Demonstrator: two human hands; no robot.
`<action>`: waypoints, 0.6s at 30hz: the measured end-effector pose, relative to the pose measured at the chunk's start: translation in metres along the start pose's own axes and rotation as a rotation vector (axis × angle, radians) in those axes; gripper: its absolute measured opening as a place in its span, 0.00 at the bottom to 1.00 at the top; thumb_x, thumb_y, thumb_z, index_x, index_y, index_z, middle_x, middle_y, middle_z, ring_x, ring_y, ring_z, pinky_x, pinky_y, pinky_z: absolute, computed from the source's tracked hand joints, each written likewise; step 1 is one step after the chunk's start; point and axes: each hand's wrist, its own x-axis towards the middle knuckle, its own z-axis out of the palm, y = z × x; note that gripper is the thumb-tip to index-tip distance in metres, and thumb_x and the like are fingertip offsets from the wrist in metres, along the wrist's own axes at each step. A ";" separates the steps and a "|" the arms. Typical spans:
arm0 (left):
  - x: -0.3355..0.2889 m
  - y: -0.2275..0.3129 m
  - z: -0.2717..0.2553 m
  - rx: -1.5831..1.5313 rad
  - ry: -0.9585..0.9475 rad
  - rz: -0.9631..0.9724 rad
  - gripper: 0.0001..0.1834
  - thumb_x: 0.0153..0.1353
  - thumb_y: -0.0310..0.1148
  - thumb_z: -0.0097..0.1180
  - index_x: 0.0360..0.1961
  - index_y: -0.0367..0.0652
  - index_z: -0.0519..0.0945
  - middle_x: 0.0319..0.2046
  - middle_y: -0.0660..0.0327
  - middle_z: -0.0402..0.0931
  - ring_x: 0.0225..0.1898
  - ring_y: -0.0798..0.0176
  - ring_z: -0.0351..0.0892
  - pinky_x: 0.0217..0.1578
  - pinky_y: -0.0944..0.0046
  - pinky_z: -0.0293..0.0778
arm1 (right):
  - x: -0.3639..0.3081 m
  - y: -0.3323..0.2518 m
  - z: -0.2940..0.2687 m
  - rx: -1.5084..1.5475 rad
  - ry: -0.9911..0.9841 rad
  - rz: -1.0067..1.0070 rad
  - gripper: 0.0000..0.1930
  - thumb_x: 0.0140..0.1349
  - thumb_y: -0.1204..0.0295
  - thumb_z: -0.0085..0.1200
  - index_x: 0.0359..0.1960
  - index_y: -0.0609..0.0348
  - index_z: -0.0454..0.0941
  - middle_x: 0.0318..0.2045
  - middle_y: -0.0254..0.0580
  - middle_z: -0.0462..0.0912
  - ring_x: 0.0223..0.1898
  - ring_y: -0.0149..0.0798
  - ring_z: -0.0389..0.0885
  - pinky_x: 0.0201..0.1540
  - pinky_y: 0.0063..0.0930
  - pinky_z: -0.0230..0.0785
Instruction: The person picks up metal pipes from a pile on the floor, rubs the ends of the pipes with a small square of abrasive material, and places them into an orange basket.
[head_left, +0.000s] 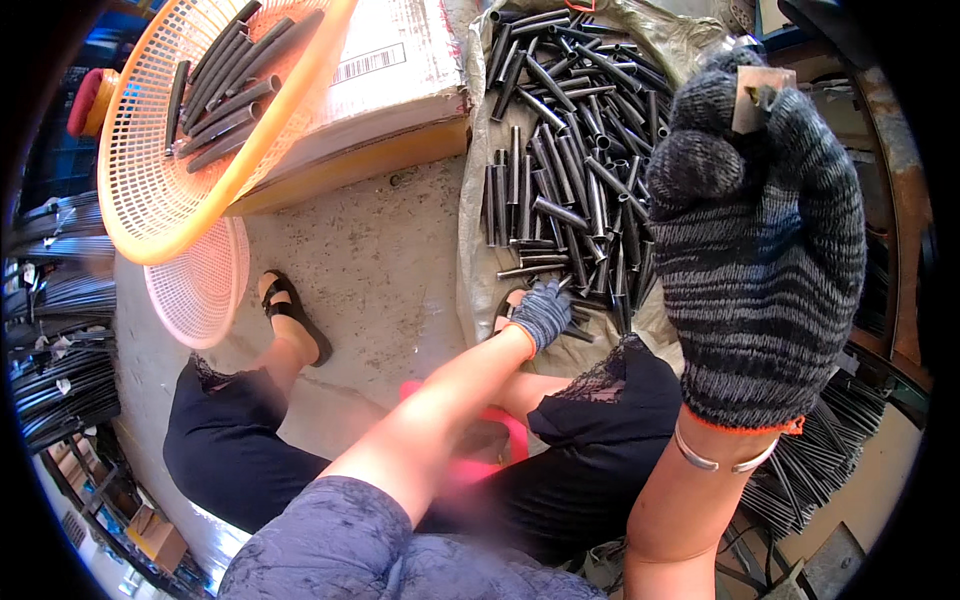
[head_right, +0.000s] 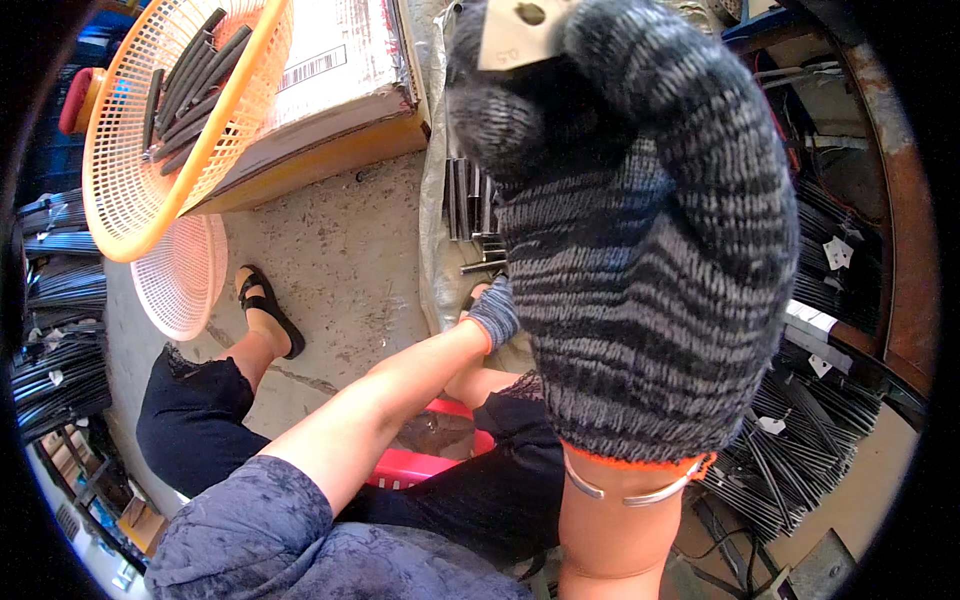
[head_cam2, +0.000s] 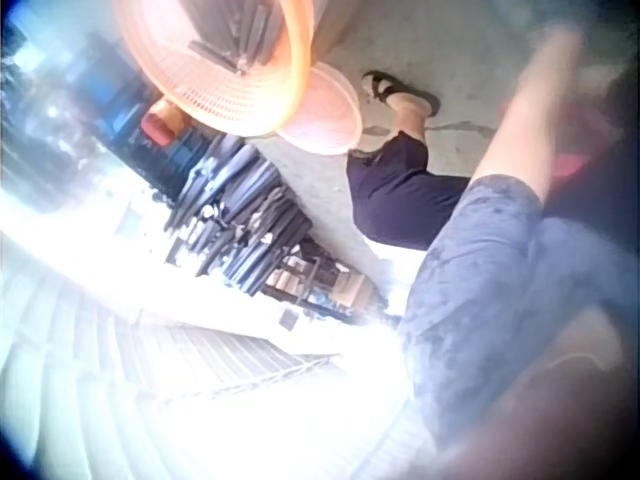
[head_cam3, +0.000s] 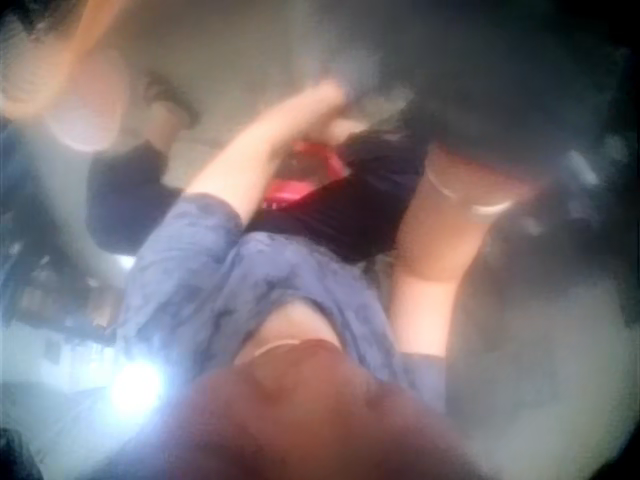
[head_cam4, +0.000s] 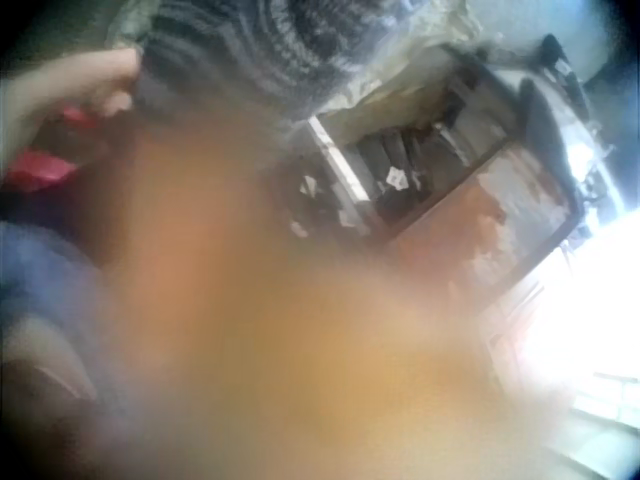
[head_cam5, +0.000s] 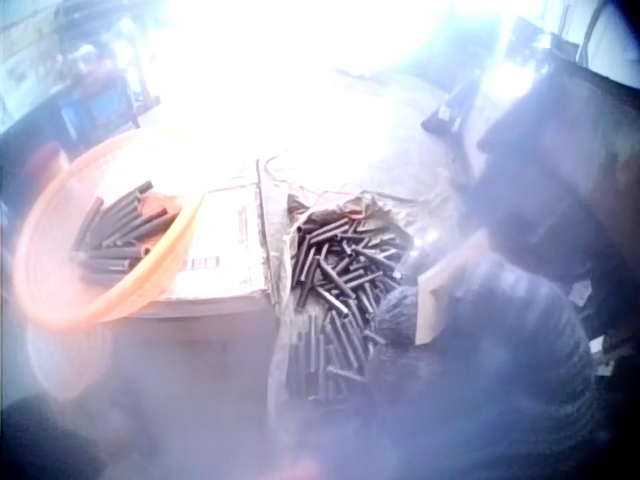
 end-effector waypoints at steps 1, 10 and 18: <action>0.010 0.011 -0.009 0.038 -0.167 0.054 0.14 0.55 0.31 0.48 0.38 0.42 0.83 0.41 0.54 0.80 0.45 0.50 0.75 0.49 0.46 0.66 | -0.005 -0.008 -0.002 -0.016 0.034 -0.018 0.13 0.63 0.77 0.50 0.48 0.67 0.74 0.47 0.45 0.77 0.51 0.37 0.75 0.48 0.29 0.71; -0.016 -0.006 -0.037 -0.170 -0.287 -0.248 0.17 0.60 0.31 0.46 0.48 0.53 0.80 0.48 0.57 0.78 0.53 0.45 0.73 0.58 0.23 0.48 | 0.008 0.013 -0.002 0.033 0.004 -0.113 0.09 0.62 0.76 0.52 0.43 0.65 0.75 0.42 0.42 0.79 0.44 0.35 0.78 0.47 0.27 0.74; -0.017 -0.036 -0.157 -0.967 -0.265 -0.487 0.24 0.52 0.36 0.59 0.52 0.47 0.74 0.43 0.54 0.78 0.46 0.50 0.75 0.54 0.50 0.61 | 0.021 0.061 0.026 -0.059 -0.160 -0.084 0.05 0.62 0.74 0.54 0.37 0.63 0.77 0.36 0.40 0.81 0.38 0.33 0.81 0.45 0.26 0.77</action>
